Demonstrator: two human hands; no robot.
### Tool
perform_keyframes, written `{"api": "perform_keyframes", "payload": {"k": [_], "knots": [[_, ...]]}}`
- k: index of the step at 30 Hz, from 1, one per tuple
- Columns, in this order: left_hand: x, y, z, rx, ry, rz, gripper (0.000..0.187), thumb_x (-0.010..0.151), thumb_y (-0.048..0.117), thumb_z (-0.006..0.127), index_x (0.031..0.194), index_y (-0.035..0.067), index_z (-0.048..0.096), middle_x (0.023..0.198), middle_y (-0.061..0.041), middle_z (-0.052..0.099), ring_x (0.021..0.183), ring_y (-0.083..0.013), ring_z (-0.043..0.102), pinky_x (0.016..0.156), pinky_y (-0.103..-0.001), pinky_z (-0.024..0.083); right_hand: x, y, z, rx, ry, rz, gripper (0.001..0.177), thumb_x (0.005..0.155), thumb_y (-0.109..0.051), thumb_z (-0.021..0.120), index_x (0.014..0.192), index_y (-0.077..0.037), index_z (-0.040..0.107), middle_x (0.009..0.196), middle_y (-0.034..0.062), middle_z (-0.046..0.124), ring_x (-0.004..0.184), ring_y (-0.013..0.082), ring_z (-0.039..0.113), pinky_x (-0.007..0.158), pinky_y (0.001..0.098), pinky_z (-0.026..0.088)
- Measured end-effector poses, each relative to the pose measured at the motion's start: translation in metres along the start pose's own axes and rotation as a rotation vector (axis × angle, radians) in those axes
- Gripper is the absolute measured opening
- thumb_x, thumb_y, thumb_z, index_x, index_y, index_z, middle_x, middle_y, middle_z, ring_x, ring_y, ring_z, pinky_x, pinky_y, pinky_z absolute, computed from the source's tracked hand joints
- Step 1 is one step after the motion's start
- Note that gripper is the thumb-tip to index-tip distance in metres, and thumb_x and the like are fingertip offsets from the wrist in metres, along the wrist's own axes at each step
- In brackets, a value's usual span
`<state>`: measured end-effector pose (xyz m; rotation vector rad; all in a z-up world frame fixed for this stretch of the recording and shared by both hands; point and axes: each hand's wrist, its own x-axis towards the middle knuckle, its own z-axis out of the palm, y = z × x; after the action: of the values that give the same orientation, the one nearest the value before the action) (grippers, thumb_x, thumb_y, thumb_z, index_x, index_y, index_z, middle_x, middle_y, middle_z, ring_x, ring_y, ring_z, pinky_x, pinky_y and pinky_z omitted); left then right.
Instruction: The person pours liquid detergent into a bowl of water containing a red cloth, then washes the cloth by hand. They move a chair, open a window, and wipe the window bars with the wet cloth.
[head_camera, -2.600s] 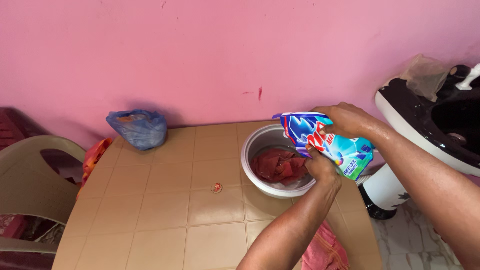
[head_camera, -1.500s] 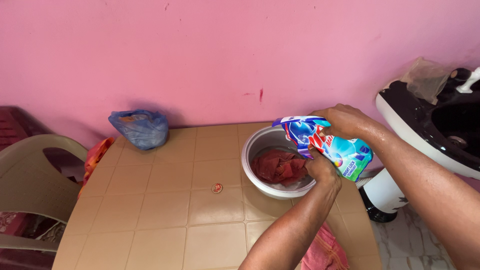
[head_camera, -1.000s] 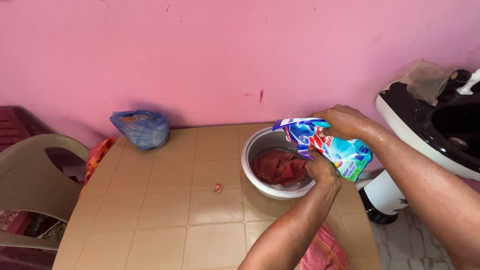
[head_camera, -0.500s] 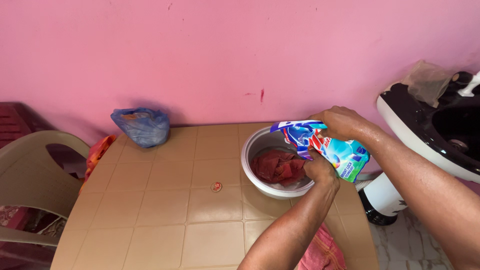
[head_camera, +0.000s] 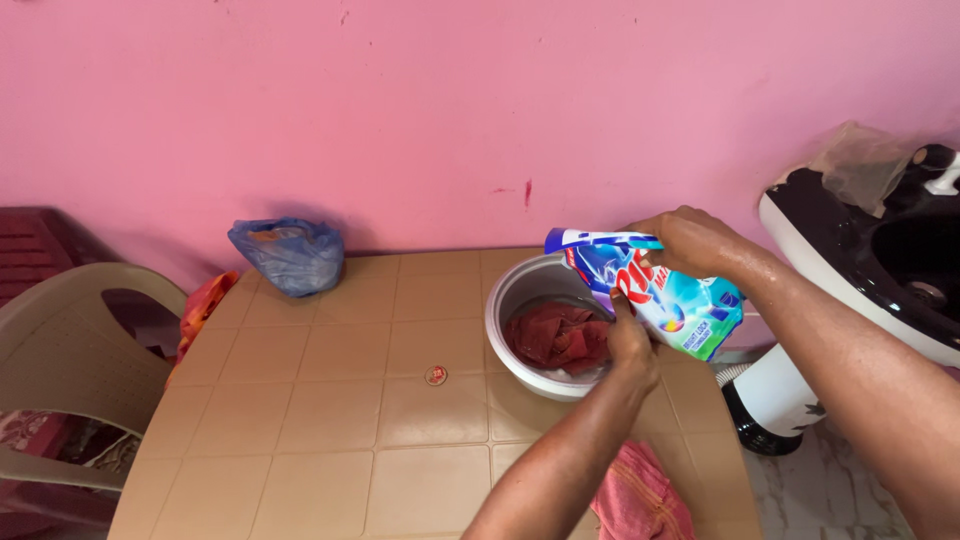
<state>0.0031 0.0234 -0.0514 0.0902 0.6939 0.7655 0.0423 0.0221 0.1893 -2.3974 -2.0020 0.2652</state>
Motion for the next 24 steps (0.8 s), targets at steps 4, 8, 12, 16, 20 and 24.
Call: {"api": "perform_keyframes", "payload": {"k": [4,8,12,16,20,24], "knots": [[0.026,0.021,-0.03,0.364,-0.197,0.016,0.056,0.101,0.061,0.058,0.11,0.007,0.067,0.09,0.0,0.065,0.075,-0.0133,0.061,0.074,-0.032,0.052,-0.003,0.002,-0.007,-0.024,-0.028,0.036,0.056,0.084,-0.025,0.076,0.138,-0.036,0.064,0.106,0.0103,0.078,0.097,0.0325,0.074,0.087,0.0466,0.057],[0.015,0.066,-0.055,0.848,-0.221,0.054,0.06,0.096,0.061,0.072,0.095,0.001,0.067,0.068,-0.005,0.055,0.057,-0.0193,0.051,0.056,-0.037,0.041,-0.004,0.003,-0.006,-0.035,-0.066,0.014,0.056,0.085,-0.024,0.076,0.138,-0.034,0.063,0.106,0.0103,0.079,0.097,0.0317,0.075,0.088,0.0463,0.057],[-0.014,0.13,-0.057,1.243,-0.013,0.47,0.038,0.072,0.031,0.091,0.095,0.003,0.078,0.087,-0.009,0.078,0.082,-0.0193,0.075,0.074,-0.035,0.058,-0.003,0.005,-0.001,-0.043,-0.103,-0.005,0.053,0.086,-0.023,0.075,0.137,-0.03,0.064,0.109,0.0095,0.078,0.1,0.0312,0.074,0.089,0.0472,0.056],[-0.033,0.175,-0.044,1.222,-0.003,0.694,0.059,0.068,0.015,0.093,0.118,0.0,0.066,0.102,-0.014,0.077,0.093,-0.0228,0.075,0.081,-0.035,0.059,-0.002,0.004,0.0,-0.019,-0.159,-0.021,0.05,0.087,-0.023,0.075,0.136,-0.028,0.065,0.109,0.01,0.078,0.101,0.0309,0.074,0.09,0.0469,0.055],[-0.044,0.196,-0.021,1.171,-0.117,0.593,0.06,0.069,0.015,0.087,0.125,0.005,0.067,0.11,-0.011,0.073,0.098,-0.0233,0.075,0.077,-0.037,0.065,-0.004,0.003,-0.003,-0.009,-0.138,-0.068,0.049,0.086,-0.023,0.075,0.134,-0.027,0.067,0.108,0.0108,0.078,0.101,0.0318,0.074,0.09,0.0471,0.055],[-0.052,0.202,-0.011,1.403,0.081,0.656,0.054,0.075,0.021,0.089,0.124,0.01,0.069,0.104,-0.015,0.075,0.097,-0.0256,0.073,0.081,-0.036,0.056,-0.008,0.003,-0.006,0.025,-0.08,-0.052,0.051,0.085,-0.023,0.075,0.134,-0.028,0.066,0.109,0.0106,0.078,0.1,0.0318,0.074,0.089,0.0467,0.055]]}}
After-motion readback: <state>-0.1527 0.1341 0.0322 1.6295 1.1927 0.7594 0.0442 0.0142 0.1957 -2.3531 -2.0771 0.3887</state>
